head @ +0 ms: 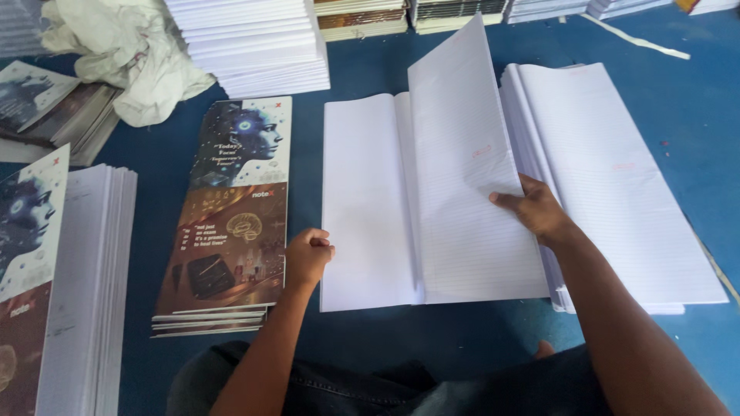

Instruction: The person assembles notebooks by inserting printed index pages into blank booklets and then placing covers over them. The person repeats this process multiple times, stacking the completed notebooks on the left.

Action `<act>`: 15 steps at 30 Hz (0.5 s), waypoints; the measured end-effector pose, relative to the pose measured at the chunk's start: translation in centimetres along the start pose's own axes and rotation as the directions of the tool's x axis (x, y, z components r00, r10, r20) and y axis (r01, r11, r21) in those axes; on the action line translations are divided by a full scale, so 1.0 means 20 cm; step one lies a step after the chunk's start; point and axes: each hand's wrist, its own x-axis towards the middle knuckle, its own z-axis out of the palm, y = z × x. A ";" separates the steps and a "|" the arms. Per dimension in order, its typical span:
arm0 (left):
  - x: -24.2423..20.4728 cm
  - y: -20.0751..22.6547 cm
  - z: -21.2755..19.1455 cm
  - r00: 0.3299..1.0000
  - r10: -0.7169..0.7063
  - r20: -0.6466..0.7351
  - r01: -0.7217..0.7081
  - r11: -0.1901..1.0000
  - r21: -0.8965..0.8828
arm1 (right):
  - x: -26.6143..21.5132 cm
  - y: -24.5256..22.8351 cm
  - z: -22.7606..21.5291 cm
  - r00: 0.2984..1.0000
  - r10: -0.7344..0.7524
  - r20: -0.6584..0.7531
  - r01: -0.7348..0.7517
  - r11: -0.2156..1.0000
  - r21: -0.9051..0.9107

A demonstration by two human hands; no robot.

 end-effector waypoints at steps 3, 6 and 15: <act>-0.03 -0.01 0.00 0.997 0.038 -0.071 -0.013 0.949 0.315 | 0.02 0.00 0.05 0.999 0.028 0.026 -0.028 0.999 0.025; -0.08 0.01 0.04 0.978 0.190 -0.088 -0.112 0.829 0.549 | 0.02 0.00 0.07 0.999 0.034 0.021 -0.033 0.999 -0.043; -0.24 0.21 0.15 0.996 0.076 -0.042 -0.018 0.651 0.759 | 0.06 0.03 0.10 0.995 0.094 0.030 -0.092 0.993 -0.072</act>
